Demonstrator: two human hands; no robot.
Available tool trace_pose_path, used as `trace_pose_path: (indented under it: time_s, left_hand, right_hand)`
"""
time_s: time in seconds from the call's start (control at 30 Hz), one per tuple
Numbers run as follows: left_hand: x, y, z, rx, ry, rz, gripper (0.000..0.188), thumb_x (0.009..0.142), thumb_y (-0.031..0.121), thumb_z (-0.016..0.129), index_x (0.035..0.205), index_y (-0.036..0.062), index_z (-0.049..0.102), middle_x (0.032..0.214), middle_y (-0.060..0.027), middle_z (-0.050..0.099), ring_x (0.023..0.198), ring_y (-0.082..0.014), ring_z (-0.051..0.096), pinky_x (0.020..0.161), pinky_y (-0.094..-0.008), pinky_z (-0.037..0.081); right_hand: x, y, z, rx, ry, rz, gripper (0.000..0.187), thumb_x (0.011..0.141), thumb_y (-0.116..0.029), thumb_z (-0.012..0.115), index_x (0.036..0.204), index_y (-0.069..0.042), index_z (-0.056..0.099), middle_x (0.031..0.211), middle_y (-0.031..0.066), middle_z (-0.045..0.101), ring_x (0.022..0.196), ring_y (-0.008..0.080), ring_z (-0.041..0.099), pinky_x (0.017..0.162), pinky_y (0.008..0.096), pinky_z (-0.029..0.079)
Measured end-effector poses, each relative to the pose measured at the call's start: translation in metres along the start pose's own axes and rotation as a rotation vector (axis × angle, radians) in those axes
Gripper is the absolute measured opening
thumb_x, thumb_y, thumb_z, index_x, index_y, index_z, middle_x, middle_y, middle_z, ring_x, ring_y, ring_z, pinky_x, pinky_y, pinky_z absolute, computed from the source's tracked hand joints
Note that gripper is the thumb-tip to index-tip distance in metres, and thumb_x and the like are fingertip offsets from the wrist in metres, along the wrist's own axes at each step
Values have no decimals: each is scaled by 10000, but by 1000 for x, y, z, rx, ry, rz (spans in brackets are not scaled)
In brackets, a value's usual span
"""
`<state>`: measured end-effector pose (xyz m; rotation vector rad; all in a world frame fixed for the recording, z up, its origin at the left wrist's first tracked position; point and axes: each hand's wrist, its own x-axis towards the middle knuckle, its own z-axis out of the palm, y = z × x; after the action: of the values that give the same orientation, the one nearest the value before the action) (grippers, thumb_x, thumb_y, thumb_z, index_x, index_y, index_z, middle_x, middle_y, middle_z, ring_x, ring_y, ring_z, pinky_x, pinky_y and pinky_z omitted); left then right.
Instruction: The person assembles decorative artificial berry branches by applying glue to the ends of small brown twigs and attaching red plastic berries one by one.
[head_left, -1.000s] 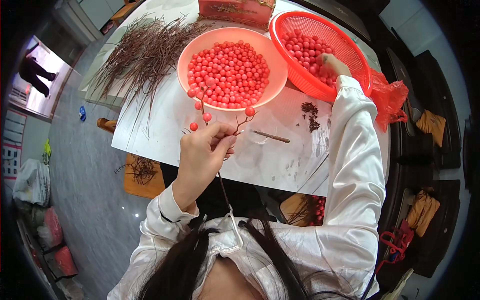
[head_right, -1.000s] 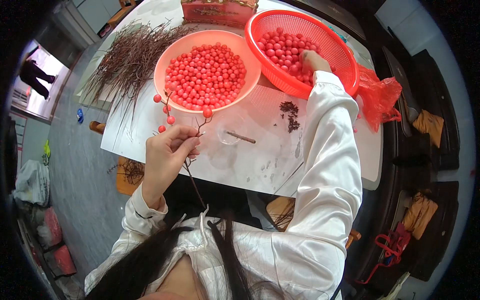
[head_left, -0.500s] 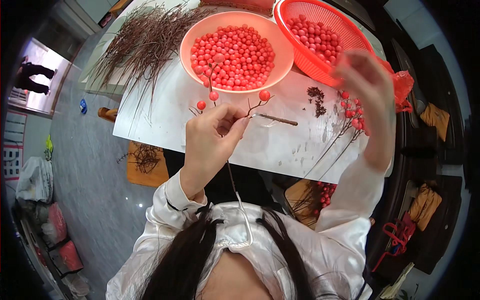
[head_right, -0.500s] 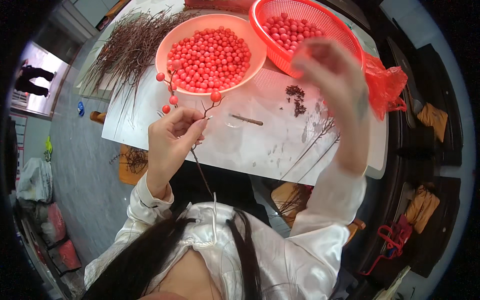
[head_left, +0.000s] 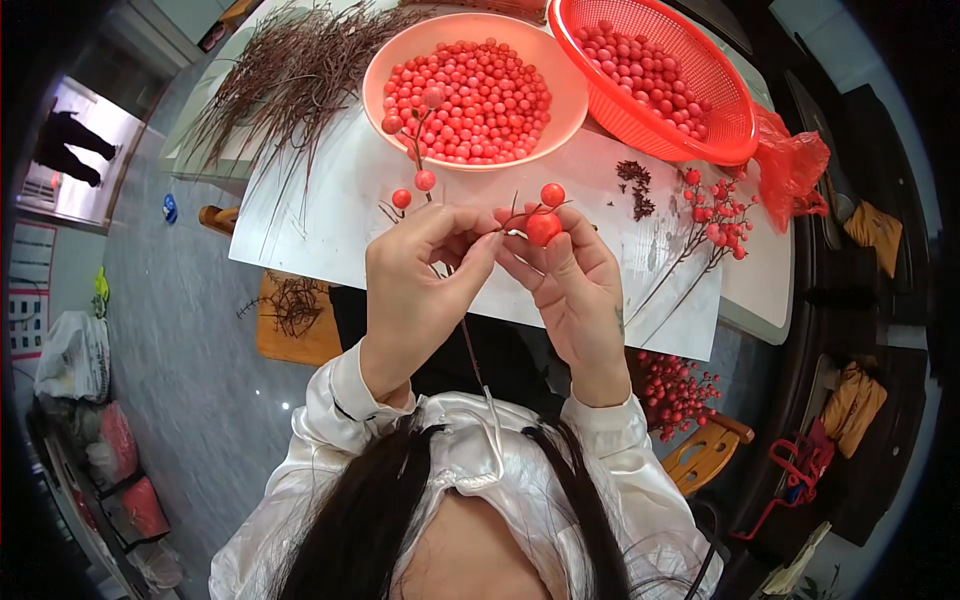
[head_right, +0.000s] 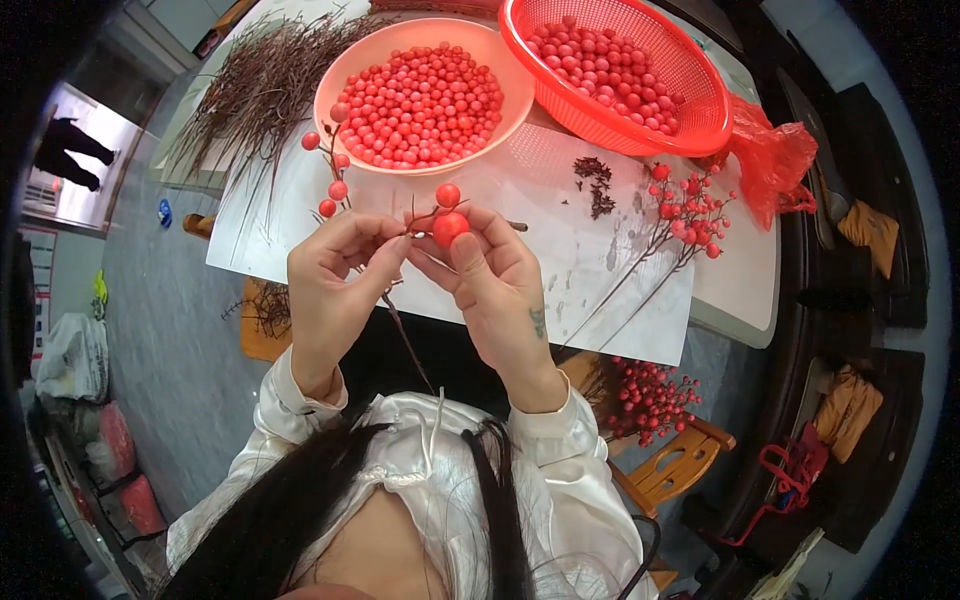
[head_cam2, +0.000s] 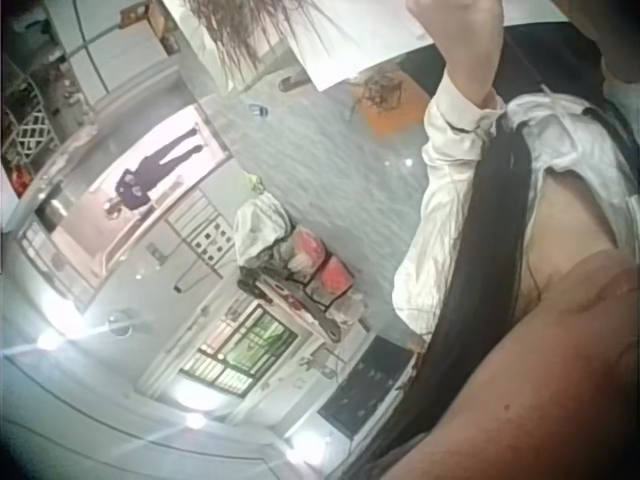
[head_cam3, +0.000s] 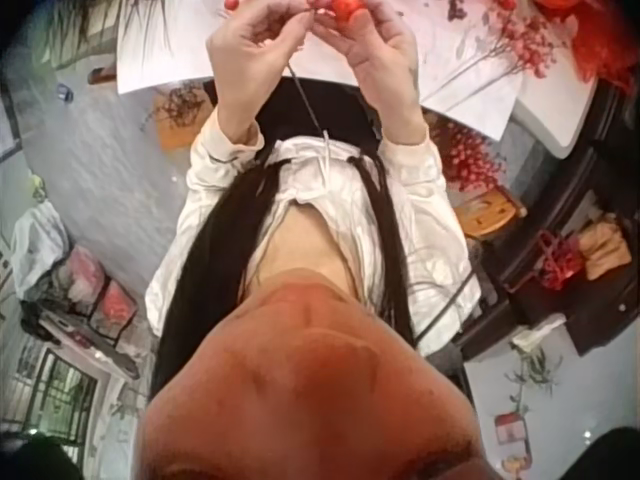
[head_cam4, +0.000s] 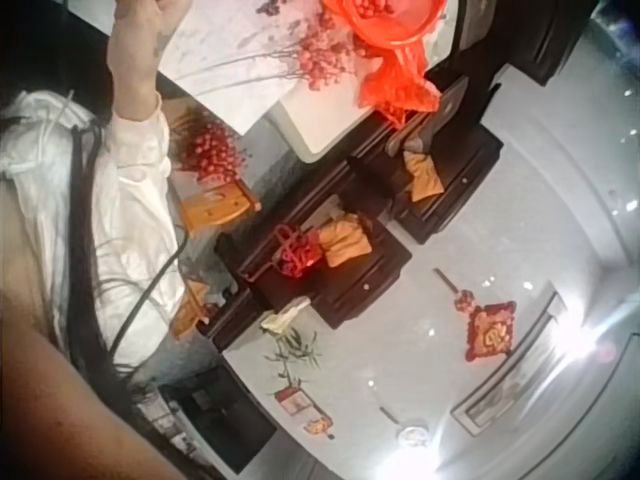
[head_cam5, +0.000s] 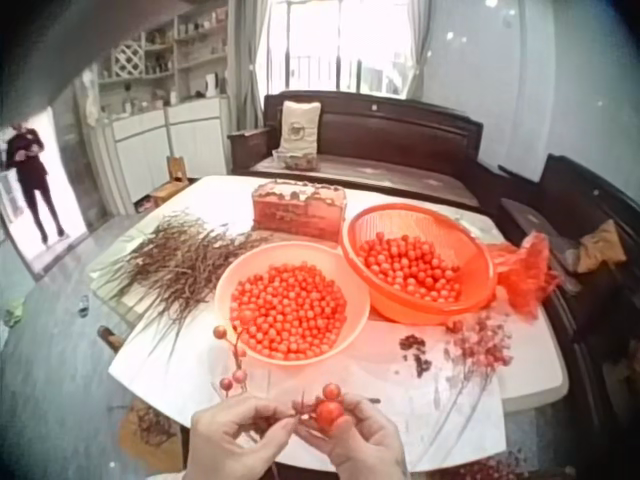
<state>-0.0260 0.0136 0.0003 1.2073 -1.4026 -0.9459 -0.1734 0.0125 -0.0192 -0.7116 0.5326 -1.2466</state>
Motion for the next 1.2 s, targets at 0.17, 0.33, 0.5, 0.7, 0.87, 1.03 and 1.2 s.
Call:
trace_pose_path:
  time_s: [0.17, 0.33, 0.5, 0.7, 0.87, 1.03, 1.2]
  left_hand:
    - [-1, -1, 3, -7, 35, -17, 98, 772, 3, 632, 863, -33, 627, 728, -72, 620, 591, -105, 607, 531, -212, 471]
    - [0, 0, 3, 57, -16, 53, 94, 791, 10, 622, 867, -44, 610, 746, -62, 613, 597, -94, 586, 537, -202, 460]
    - [1, 4, 5, 82, -35, 32, 93, 807, 18, 615, 866, -51, 599, 750, -45, 604, 600, -72, 564, 543, -188, 446]
    - [3, 3, 6, 150, -4, 116, 86, 781, 6, 622, 854, -39, 612, 732, -93, 613, 571, -140, 606, 512, -232, 468]
    - [2, 3, 7, 160, -4, 131, 87, 776, 5, 626, 849, -37, 608, 735, -92, 612, 565, -150, 605, 510, -239, 468]
    - [3, 0, 7, 179, -13, 147, 81, 772, 4, 628, 839, -34, 604, 738, -99, 611, 563, -157, 604, 514, -242, 469]
    - [3, 4, 7, 174, -26, 142, 79, 796, -8, 606, 856, -59, 600, 738, -58, 600, 602, -71, 553, 541, -198, 437]
  right_hand:
    - [1, 4, 0, 32, -4, -7, 363, 924, -228, 482, 1193, 10, 430, 1182, 193, 515, 1066, 275, 553, 923, 376, 473]
    - [0, 6, -7, 67, 5, 24, 340, 928, -182, 476, 1188, 33, 428, 1165, 173, 525, 1062, 254, 553, 939, 393, 463]
    - [0, 7, -10, 47, -3, 9, 342, 924, -183, 484, 1182, 38, 440, 1154, 165, 528, 1055, 257, 556, 931, 402, 472]
    - [1, 10, -10, 64, 10, 9, 355, 923, -179, 485, 1198, 37, 424, 1150, 160, 528, 1051, 259, 558, 934, 398, 473]
    - [0, 10, -11, 78, 32, 19, 371, 917, -181, 495, 1213, 26, 413, 1159, 151, 523, 1054, 254, 556, 934, 398, 473]
    - [-1, 12, -13, 99, 25, 6, 376, 908, -165, 511, 1220, 19, 410, 1170, 141, 518, 1059, 249, 554, 938, 390, 472]
    - [-1, 12, -13, 111, 16, 1, 374, 905, -159, 517, 1217, 17, 411, 1176, 136, 515, 1067, 238, 549, 939, 389, 472]
